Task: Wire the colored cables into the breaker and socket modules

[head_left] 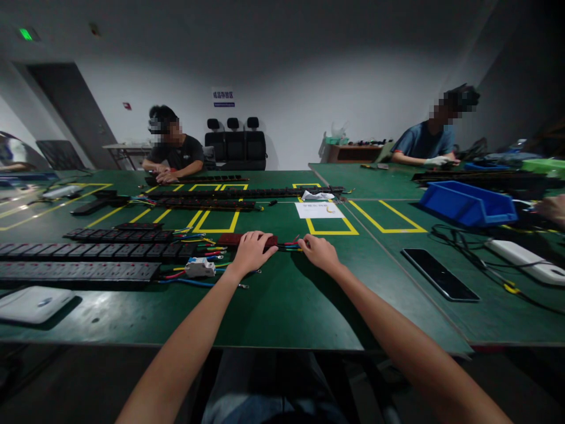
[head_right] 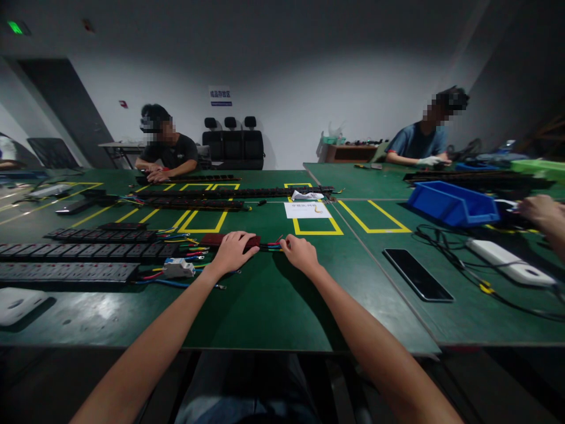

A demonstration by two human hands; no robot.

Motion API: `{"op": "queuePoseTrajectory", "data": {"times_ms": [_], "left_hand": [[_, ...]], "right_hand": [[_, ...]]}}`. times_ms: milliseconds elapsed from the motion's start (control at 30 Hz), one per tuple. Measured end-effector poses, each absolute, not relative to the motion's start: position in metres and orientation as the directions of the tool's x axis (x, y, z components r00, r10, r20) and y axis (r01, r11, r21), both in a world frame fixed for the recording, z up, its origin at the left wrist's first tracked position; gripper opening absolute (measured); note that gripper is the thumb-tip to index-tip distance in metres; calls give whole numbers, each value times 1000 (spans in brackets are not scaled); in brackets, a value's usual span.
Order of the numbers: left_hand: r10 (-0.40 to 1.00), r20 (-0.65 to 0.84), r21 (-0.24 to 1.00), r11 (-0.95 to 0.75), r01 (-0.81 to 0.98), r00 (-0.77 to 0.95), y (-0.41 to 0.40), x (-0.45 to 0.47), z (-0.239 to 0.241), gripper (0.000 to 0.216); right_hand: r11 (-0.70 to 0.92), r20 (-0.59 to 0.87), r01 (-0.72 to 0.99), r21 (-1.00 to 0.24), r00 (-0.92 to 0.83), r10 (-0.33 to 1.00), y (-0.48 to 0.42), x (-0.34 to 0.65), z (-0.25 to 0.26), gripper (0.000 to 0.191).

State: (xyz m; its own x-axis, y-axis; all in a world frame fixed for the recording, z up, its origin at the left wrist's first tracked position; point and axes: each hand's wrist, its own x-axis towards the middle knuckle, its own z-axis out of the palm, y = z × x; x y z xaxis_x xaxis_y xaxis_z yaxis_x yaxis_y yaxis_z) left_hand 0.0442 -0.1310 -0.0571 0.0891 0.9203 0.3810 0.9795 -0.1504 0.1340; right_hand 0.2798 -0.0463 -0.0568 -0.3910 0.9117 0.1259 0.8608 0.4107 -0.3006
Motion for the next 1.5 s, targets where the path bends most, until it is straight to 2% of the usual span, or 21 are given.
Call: {"op": "queuePoseTrajectory", "data": {"times_ms": [1500], "left_hand": [[924,372,120,-136,983,83,-133,46,-53,50]], "right_hand": [[423,132,851,-310,-402,906,-46,280,-57,36]]}}
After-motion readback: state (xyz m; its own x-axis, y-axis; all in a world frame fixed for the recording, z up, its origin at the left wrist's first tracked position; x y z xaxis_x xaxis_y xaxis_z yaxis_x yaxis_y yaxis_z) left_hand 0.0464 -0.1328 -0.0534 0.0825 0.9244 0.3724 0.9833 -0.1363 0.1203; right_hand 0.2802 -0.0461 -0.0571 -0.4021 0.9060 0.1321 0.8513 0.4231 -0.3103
